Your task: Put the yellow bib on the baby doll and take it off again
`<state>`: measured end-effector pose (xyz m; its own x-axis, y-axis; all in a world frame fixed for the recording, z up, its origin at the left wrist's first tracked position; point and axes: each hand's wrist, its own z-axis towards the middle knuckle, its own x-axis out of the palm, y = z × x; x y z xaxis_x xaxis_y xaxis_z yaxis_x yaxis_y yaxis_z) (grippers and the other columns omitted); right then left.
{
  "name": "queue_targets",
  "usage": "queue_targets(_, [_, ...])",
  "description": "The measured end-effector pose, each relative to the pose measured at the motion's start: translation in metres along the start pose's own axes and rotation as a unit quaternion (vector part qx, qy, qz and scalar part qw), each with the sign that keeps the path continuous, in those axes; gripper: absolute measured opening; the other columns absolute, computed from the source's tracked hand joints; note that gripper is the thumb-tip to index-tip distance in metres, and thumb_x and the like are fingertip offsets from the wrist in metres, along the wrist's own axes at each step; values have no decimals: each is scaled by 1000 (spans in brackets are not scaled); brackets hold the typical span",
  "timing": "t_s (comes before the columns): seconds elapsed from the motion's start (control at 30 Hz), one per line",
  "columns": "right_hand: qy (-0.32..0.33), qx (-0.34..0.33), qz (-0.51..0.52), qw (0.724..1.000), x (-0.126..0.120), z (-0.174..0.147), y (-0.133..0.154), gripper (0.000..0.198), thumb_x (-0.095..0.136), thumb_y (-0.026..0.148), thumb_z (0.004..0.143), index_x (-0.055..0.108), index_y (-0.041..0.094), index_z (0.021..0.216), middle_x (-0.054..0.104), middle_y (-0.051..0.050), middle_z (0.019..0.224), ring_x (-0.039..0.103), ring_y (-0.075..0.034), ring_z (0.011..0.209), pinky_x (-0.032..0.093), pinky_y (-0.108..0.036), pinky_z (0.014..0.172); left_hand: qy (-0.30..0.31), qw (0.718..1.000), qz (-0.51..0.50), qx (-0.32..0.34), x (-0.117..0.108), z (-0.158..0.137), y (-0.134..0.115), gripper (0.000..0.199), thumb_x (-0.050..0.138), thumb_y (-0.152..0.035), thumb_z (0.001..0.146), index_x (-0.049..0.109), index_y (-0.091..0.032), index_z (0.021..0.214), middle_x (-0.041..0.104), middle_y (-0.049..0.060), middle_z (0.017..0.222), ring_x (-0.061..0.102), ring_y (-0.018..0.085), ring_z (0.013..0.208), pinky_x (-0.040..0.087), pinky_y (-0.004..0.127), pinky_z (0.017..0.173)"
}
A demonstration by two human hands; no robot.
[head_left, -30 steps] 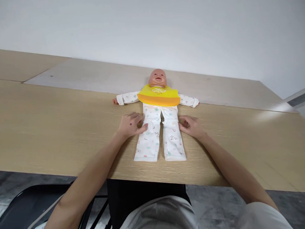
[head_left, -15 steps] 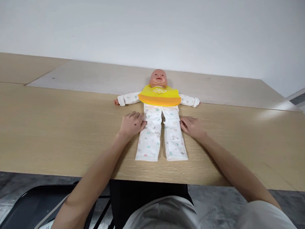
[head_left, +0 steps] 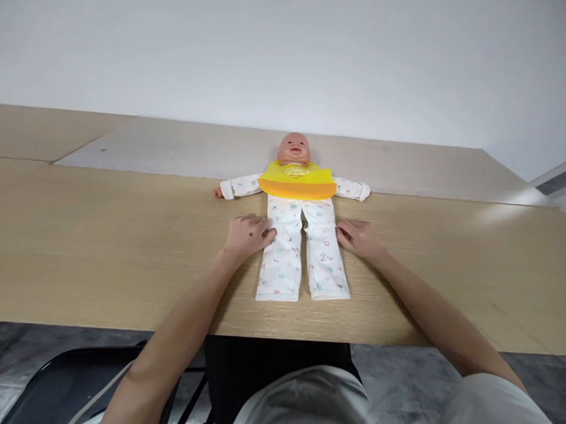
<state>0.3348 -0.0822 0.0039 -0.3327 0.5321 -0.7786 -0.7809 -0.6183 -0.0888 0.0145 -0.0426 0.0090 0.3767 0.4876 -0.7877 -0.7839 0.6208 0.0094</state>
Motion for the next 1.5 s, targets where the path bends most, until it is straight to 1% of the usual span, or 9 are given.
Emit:
queue_targets(0.23, [22,21,17,999,-2,0,3,25,46,18,92,59,13,72,58,0,63,44,-7,54,31,-21,58,-34,998,-2,47,2,0,1,26,53,-21,75,50,-18,50,55,0,47,43,12,47,19,26,50])
queue_targets(0.43, [-11,8,14,1000,-5,2,6,19,50,16,90,60,13,74,59,1,63,46,-6,54,31,-20,57,-74,994,-8,74,2,1,-8,29,54,-20,77,49,-18,48,50,-1,44,40,10,45,21,25,49])
queue_targets(0.57, [-16,13,32,999,-19,10,18,17,52,16,90,60,13,75,58,2,62,44,-5,53,31,-20,56,-75,993,-52,81,-1,1,-11,31,52,-23,79,47,-18,49,49,-1,44,39,11,45,23,26,49])
queue_targets(0.67, [-25,-30,55,998,-35,19,48,13,56,19,90,59,14,78,55,2,61,45,-5,54,30,-21,56,-59,991,-96,71,-3,1,-9,31,49,-22,82,47,-18,51,48,0,45,38,11,45,22,27,49])
queue_targets(0.83, [7,-147,104,984,-54,28,138,20,55,33,90,57,16,99,55,0,69,50,-10,63,30,-26,56,-43,993,-105,19,-3,0,-6,38,43,-23,87,44,-19,50,46,1,45,37,11,45,21,29,50])
queue_targets(0.9, [59,-142,57,986,-52,30,168,22,56,27,88,56,18,109,55,-2,76,51,-13,66,29,-28,54,-41,993,-110,11,-3,0,-7,37,44,-23,86,43,-19,50,46,1,46,37,11,45,22,28,50])
queue_targets(0.97, [68,-135,10,988,-45,32,185,28,54,17,86,56,17,114,56,-4,80,52,-15,68,30,-28,54,-36,992,-120,11,-3,0,-7,35,46,-23,85,42,-19,50,45,0,45,37,11,46,23,28,51])
queue_targets(1.17, [12,-114,-40,993,-29,32,178,26,52,15,84,57,15,110,55,-4,78,49,-15,60,30,-29,53,-32,989,-140,16,1,-1,-6,34,46,-24,83,42,-19,50,42,-1,44,35,11,46,23,28,51])
queue_targets(1.5, [12,-120,-22,992,-46,28,182,19,51,15,84,60,16,101,55,-2,74,48,-11,54,24,-29,50,-59,986,-151,-34,0,-1,-3,41,45,-26,87,31,-20,48,36,-2,43,29,10,44,21,30,50])
